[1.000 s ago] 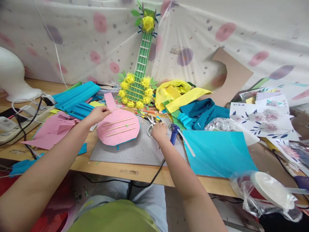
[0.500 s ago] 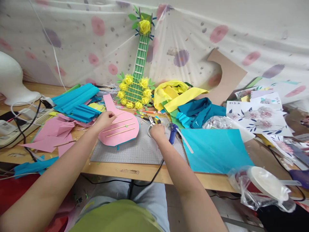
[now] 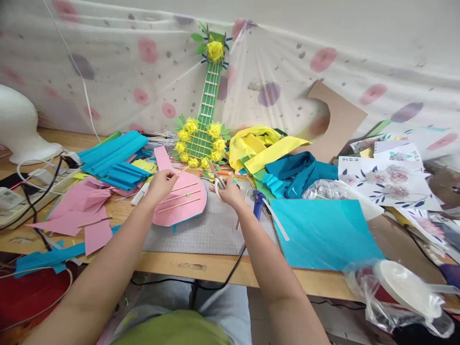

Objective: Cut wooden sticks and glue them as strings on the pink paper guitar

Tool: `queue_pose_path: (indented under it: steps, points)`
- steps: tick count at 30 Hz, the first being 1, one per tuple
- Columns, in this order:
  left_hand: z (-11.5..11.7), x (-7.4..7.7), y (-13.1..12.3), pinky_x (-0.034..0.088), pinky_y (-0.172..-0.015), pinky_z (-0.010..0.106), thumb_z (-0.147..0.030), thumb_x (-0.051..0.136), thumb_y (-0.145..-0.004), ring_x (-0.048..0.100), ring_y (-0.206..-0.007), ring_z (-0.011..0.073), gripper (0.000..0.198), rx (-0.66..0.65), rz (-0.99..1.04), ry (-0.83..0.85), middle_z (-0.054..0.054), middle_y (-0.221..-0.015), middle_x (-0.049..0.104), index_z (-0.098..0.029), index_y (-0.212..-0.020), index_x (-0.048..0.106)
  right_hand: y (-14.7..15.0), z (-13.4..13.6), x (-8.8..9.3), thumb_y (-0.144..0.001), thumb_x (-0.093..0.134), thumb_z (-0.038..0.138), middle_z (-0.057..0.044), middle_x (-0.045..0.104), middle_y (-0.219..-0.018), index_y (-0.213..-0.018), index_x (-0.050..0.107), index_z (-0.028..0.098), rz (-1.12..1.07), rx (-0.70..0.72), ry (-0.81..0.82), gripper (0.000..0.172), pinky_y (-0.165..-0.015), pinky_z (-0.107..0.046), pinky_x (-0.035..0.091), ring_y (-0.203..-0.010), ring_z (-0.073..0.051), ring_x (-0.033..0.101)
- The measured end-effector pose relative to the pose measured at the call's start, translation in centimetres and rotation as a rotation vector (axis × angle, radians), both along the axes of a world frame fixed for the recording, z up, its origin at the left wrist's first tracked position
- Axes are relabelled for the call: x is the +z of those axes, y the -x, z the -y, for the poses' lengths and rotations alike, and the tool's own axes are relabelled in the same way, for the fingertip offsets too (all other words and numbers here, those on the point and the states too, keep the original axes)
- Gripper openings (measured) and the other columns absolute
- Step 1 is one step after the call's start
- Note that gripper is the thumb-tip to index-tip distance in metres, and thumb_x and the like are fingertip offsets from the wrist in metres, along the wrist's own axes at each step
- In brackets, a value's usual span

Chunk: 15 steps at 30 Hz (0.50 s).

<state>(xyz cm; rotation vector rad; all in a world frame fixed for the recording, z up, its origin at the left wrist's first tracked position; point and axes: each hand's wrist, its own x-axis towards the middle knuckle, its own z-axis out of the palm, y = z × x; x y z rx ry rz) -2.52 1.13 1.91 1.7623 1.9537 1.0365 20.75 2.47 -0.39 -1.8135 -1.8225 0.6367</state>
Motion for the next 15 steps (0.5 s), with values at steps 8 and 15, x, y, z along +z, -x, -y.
queue_pose_path:
  steps: [8,15]
  points:
    - [0.2,-0.2,-2.1,0.038,-0.059,0.024,-0.035,0.045,-0.075,0.054,-0.066,0.0136,0.023,-0.085,0.122,-0.050,0.002,-0.073,0.062,-0.018,-0.075,0.060,2.7,0.1,0.1,-0.066,0.057,0.045,-0.002,0.051,-0.088,-0.094,0.043,0.016,-0.307,0.292,-0.049,0.043,-0.070,-0.026,0.038,-0.077,-0.013,0.048]
    - [-0.1,-0.5,-3.3,0.041,-0.064,0.026,-0.035,0.046,-0.076,0.055,-0.070,0.0137,0.023,-0.079,0.146,-0.086,0.003,-0.078,0.063,-0.018,-0.079,0.061,3.3,0.3,0.4,-0.069,0.055,0.045,-0.003,0.049,-0.088,-0.090,0.045,0.015,-0.193,0.430,-0.104,0.038,-0.069,-0.026,0.037,-0.076,-0.013,0.045]
